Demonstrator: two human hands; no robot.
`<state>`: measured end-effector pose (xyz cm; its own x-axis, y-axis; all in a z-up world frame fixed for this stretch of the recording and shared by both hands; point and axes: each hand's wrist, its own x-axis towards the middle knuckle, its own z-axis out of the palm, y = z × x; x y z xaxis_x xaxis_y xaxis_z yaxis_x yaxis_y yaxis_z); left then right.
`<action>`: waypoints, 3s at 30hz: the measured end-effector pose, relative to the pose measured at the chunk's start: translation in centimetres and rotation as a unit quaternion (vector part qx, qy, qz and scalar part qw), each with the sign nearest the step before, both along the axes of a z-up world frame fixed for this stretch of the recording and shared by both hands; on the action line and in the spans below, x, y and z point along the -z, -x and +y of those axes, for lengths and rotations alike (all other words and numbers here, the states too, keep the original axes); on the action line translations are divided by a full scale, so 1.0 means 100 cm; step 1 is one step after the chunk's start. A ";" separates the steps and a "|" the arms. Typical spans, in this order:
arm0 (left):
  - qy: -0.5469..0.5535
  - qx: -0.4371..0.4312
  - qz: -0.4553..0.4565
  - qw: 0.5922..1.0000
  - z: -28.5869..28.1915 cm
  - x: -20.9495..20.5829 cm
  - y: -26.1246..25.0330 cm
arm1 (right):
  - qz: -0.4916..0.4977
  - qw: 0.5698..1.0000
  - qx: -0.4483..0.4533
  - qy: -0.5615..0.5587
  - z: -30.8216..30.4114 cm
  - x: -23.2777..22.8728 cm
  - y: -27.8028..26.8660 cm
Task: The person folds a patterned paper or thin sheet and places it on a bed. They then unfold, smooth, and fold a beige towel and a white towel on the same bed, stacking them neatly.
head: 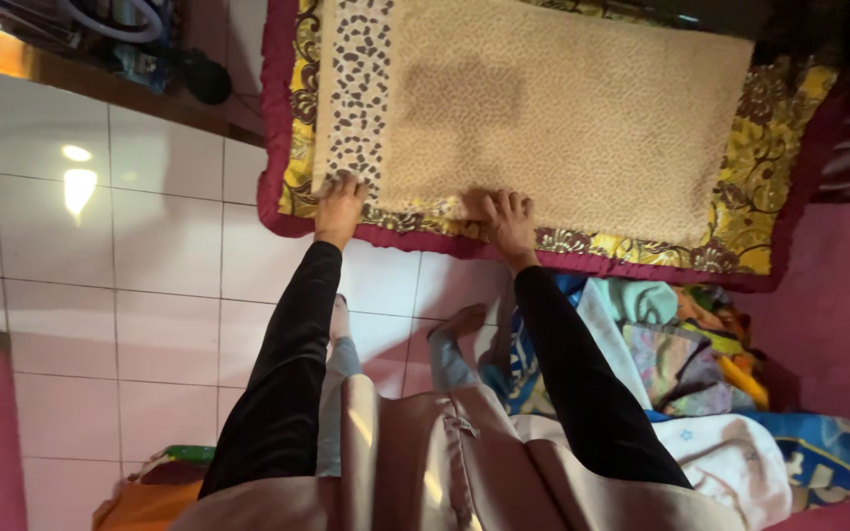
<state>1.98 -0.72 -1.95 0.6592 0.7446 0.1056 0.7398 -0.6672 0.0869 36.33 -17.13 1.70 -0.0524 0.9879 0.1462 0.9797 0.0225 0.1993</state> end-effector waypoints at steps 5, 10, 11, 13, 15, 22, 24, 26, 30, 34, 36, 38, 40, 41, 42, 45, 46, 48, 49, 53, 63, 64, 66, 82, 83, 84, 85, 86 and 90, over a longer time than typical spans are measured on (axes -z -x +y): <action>0.048 -0.113 0.105 0.987 -0.009 0.003 -0.045 | 0.120 0.988 0.012 0.099 -0.026 0.007 -0.048; 0.133 0.002 0.120 0.984 -0.035 -0.041 -0.138 | 0.076 0.990 0.088 0.082 -0.047 0.004 -0.086; 0.099 0.059 0.065 0.991 -0.047 -0.049 -0.154 | 0.070 0.989 0.104 0.079 -0.050 0.003 -0.093; 0.079 0.134 -0.009 0.988 -0.071 -0.053 -0.192 | 0.061 0.985 0.133 0.094 -0.064 0.001 -0.115; 0.108 0.160 -0.038 0.980 -0.091 -0.048 -0.224 | 0.065 0.978 0.150 0.128 -0.073 0.002 -0.130; 0.055 0.148 0.039 0.987 -0.100 -0.025 -0.279 | 0.067 0.986 0.119 0.091 -0.081 0.010 -0.170; 0.092 0.206 0.041 0.973 -0.094 -0.026 -0.272 | 0.079 0.983 0.117 0.113 -0.084 0.010 -0.174; 0.117 0.222 0.022 0.968 -0.093 -0.025 -0.265 | 0.105 0.984 0.108 0.095 -0.091 0.009 -0.176; 0.094 0.248 -0.057 0.963 -0.089 -0.022 -0.275 | 0.133 0.980 0.130 0.071 -0.095 0.003 -0.180; 0.159 0.266 -0.021 0.951 -0.100 -0.031 -0.284 | 0.218 0.966 0.109 0.090 -0.096 -0.003 -0.191; 0.194 0.229 0.030 0.953 -0.104 -0.041 -0.292 | 0.291 0.952 0.015 0.094 -0.094 -0.006 -0.210; 0.206 0.262 -0.016 0.943 -0.105 -0.050 -0.303 | 0.372 0.909 0.181 0.060 -0.104 -0.013 -0.240; 0.223 0.280 -0.030 0.933 -0.110 -0.056 -0.326 | 0.358 0.865 0.349 -0.034 -0.120 -0.018 -0.266; 0.231 0.282 -0.020 0.931 -0.114 -0.056 -0.342 | 0.304 0.843 0.429 -0.111 -0.129 -0.021 -0.279; 0.240 0.282 -0.011 0.929 -0.120 -0.055 -0.357 | 0.244 0.809 0.501 -0.185 -0.139 -0.023 -0.292; 0.188 0.321 -0.063 0.926 -0.139 -0.041 -0.401 | 0.308 0.703 0.603 -0.218 -0.161 -0.019 -0.326; 0.191 0.310 -0.040 0.930 -0.144 -0.036 -0.412 | 0.371 0.666 0.616 -0.197 -0.165 -0.015 -0.334; 0.196 0.287 0.007 0.938 -0.151 -0.029 -0.429 | 0.490 0.599 0.607 -0.183 -0.168 -0.006 -0.343; 0.209 0.307 -0.018 0.928 -0.150 -0.027 -0.429 | 0.546 0.561 0.598 -0.174 -0.171 -0.003 -0.347; 0.251 0.365 -0.066 0.894 -0.139 -0.042 -0.421 | 0.468 0.582 0.643 -0.171 -0.176 -0.003 -0.354; 0.184 0.291 -0.122 0.931 -0.151 -0.041 -0.532 | 0.083 0.939 0.329 -0.056 -0.139 0.018 -0.363; 0.223 0.280 -0.073 0.931 -0.155 -0.035 -0.538 | 0.114 0.931 0.343 -0.053 -0.137 0.020 -0.364; 0.302 0.254 0.029 0.918 -0.162 -0.022 -0.543 | 0.176 0.911 0.370 -0.043 -0.138 0.021 -0.358; 0.121 0.300 -0.009 0.946 -0.008 0.055 -0.830 | 0.317 0.747 0.584 -0.005 -0.148 0.005 -0.368; 0.139 0.294 0.004 0.946 -0.002 0.058 -0.839 | 0.332 0.734 0.593 -0.009 -0.145 0.005 -0.372; 0.110 0.301 0.007 0.947 0.002 0.059 -0.840 | 0.347 0.719 0.601 -0.012 -0.145 0.004 -0.372; 0.081 0.307 0.010 0.948 0.004 0.059 -0.838 | 0.366 0.708 0.604 0.005 -0.146 0.004 -0.373; 0.055 0.314 0.015 0.948 0.002 0.058 -0.832 | 0.386 0.694 0.608 0.024 -0.153 0.001 -0.371; 0.038 0.417 -0.020 0.908 0.017 0.035 -0.815 | 0.452 0.663 0.596 0.029 -0.177 -0.009 -0.372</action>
<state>83.52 0.98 -5.40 0.9939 -0.0050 0.1102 -0.0240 -0.9848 0.1720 73.48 -34.79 2.65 0.8542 0.2547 -0.4533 0.0279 -0.8930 -0.4492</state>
